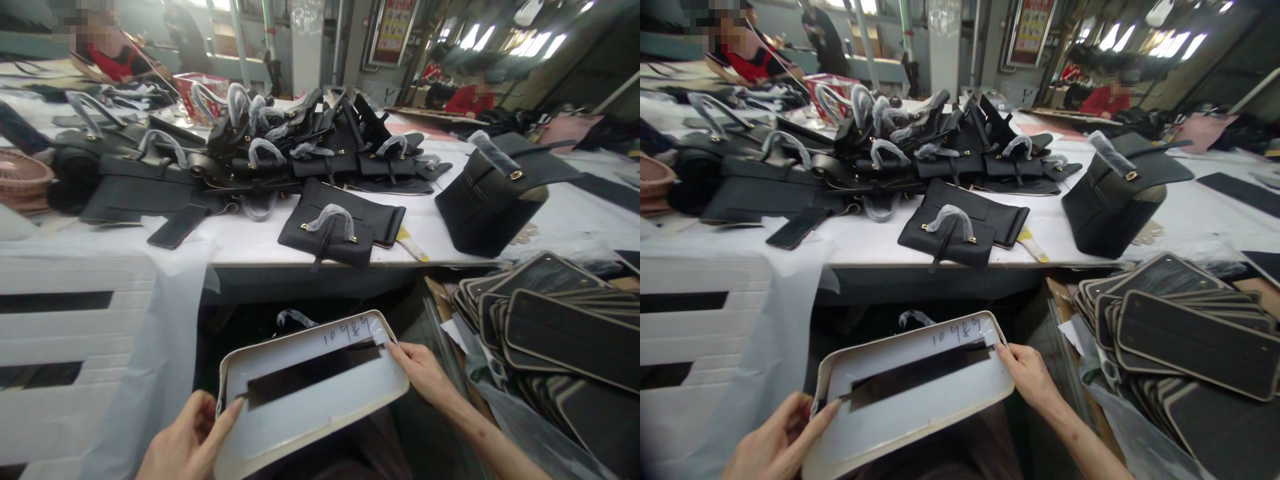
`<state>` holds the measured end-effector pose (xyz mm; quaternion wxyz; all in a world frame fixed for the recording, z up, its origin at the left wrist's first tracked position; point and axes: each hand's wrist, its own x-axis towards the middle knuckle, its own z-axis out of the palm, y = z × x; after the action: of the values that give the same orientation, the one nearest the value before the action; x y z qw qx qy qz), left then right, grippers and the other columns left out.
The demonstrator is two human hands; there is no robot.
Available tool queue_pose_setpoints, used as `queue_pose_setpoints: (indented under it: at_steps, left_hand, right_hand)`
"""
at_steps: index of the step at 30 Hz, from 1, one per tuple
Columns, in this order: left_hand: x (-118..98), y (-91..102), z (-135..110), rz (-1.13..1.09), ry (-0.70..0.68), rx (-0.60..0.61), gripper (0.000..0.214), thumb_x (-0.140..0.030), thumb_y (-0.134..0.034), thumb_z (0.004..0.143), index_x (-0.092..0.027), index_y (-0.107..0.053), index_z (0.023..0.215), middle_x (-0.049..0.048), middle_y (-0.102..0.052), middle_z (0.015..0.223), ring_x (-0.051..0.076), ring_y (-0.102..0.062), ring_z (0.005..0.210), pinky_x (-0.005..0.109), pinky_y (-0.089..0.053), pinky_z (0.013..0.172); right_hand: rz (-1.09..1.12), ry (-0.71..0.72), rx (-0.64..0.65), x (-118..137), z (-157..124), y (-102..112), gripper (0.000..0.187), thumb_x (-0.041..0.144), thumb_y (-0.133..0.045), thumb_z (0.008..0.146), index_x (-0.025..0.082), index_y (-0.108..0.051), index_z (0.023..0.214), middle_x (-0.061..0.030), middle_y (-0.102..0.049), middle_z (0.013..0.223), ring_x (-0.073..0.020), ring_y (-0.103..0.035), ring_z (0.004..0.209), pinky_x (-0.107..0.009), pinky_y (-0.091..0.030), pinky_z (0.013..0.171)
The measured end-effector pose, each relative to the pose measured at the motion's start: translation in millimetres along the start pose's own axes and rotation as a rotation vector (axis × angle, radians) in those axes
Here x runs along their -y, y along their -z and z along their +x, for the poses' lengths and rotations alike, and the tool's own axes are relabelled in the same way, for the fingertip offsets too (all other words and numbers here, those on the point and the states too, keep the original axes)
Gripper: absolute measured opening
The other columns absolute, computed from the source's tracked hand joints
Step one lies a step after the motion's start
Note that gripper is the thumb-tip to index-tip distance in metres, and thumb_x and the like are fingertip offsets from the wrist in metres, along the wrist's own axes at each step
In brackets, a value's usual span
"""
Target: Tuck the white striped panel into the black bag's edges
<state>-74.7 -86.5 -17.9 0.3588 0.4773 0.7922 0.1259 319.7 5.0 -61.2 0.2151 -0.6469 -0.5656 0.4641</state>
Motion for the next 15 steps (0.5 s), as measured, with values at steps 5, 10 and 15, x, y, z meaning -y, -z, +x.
queue_pose_setpoints:
  at_steps: [5, 10, 15]
  left_hand:
    - [-15.5, 4.1, 2.3, 0.044, -0.086, -0.098, 0.041, -0.063, -0.044, 0.086, -0.025, -0.043, 0.071, -0.0055, -0.047, 0.054, 0.016, -0.052, 0.051, 0.026, -0.04, 0.058]
    - [-5.3, 3.2, 4.5, 0.077, -0.078, -0.07, 0.037, -0.059, -0.041, 0.088, -0.026, -0.043, 0.071, -0.0042, -0.05, 0.053, 0.017, -0.054, 0.05, 0.025, -0.04, 0.055]
    - [5.9, -3.1, 8.5, 0.107, -0.096, -0.086, 0.035, -0.055, -0.036, 0.089, -0.026, -0.038, 0.068, -0.0038, -0.047, 0.054, 0.017, -0.054, 0.052, 0.026, -0.037, 0.055]
  right_hand:
    - [-0.039, 0.072, -0.034, 1.9, -2.4, 1.1, 0.056, 0.06, -0.044, 0.093, 0.015, -0.056, 0.063, 0.0011, -0.046, 0.059, -0.0121, -0.04, 0.055, -0.024, -0.025, 0.049]
    - [-0.121, 0.176, -0.082, 4.1, -5.7, -1.9, 0.052, 0.054, -0.042, 0.097, 0.018, -0.042, 0.059, 0.0026, -0.035, 0.057, -0.0104, -0.034, 0.053, -0.026, -0.021, 0.05]
    - [-0.222, 0.271, -0.114, 6.0, -6.6, -0.2, 0.049, 0.048, -0.041, 0.099, 0.019, -0.039, 0.06, 0.0029, -0.035, 0.055, -0.0097, -0.036, 0.049, -0.027, -0.022, 0.051]
